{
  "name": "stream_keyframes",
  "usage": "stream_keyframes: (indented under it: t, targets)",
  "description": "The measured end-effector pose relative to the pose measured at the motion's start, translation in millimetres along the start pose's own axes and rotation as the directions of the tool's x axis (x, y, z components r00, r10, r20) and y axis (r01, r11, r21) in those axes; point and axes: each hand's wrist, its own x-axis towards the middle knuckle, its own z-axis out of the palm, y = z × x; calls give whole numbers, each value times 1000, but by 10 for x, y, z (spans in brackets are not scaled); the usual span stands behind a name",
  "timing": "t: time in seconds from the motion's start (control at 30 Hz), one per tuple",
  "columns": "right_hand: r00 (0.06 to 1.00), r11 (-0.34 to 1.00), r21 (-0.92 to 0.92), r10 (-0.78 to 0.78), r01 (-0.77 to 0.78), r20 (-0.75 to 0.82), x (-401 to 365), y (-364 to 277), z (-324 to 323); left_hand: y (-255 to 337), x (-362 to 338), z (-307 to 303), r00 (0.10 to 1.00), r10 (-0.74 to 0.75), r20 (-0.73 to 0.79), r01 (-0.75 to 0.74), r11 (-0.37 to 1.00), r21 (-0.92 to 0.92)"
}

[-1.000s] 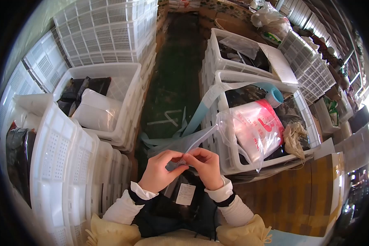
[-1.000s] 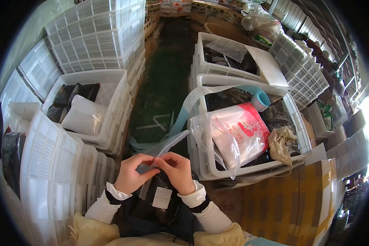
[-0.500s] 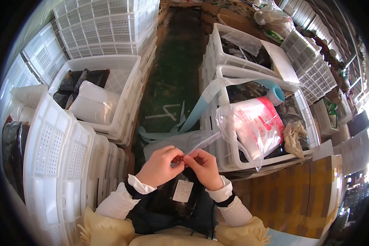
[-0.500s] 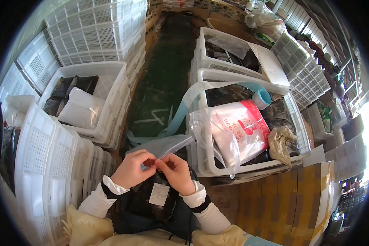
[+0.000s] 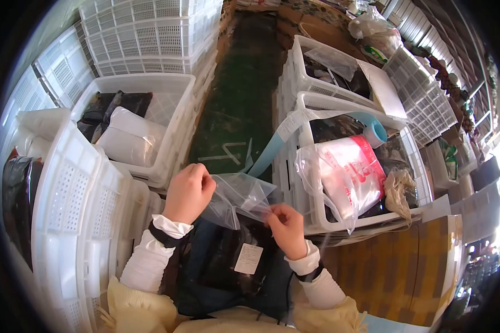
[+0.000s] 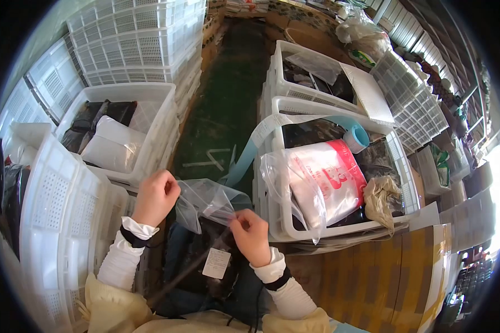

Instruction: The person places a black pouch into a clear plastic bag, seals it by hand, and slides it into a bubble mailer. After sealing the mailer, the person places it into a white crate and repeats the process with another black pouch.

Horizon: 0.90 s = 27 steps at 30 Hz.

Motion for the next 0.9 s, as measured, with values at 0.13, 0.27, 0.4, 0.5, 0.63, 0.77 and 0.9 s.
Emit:
stream_keyframes:
  t: [0.13,0.27,0.4,0.5,0.63,0.77,0.9]
  targets:
    - [986,984,-64,-166,166,0,184,-192,24,322,2,-113,986,141,84,-142,990,1]
    - [944,899,-294,-326,326,48,294,-555,119,565,171,-36,962,243,126,-246,969,5]
    - [893,792,-462,-450,398,-2,402,-678,72,374,584,51,983,180,44,-183,980,73]
    - [895,772,-541,-440,332,-78,436,-735,-185,18,880,-160,980,154,-129,-144,986,80]
    - [848,734,-534,-527,419,-58,419,-835,-204,88,893,-339,988,155,22,-155,956,249]
    - [776,651,-545,-631,529,0,474,-843,-104,470,756,-335,767,602,222,-641,734,226]
    - [759,641,-564,-650,520,-40,442,-915,8,444,783,-177,802,278,529,-471,839,273]
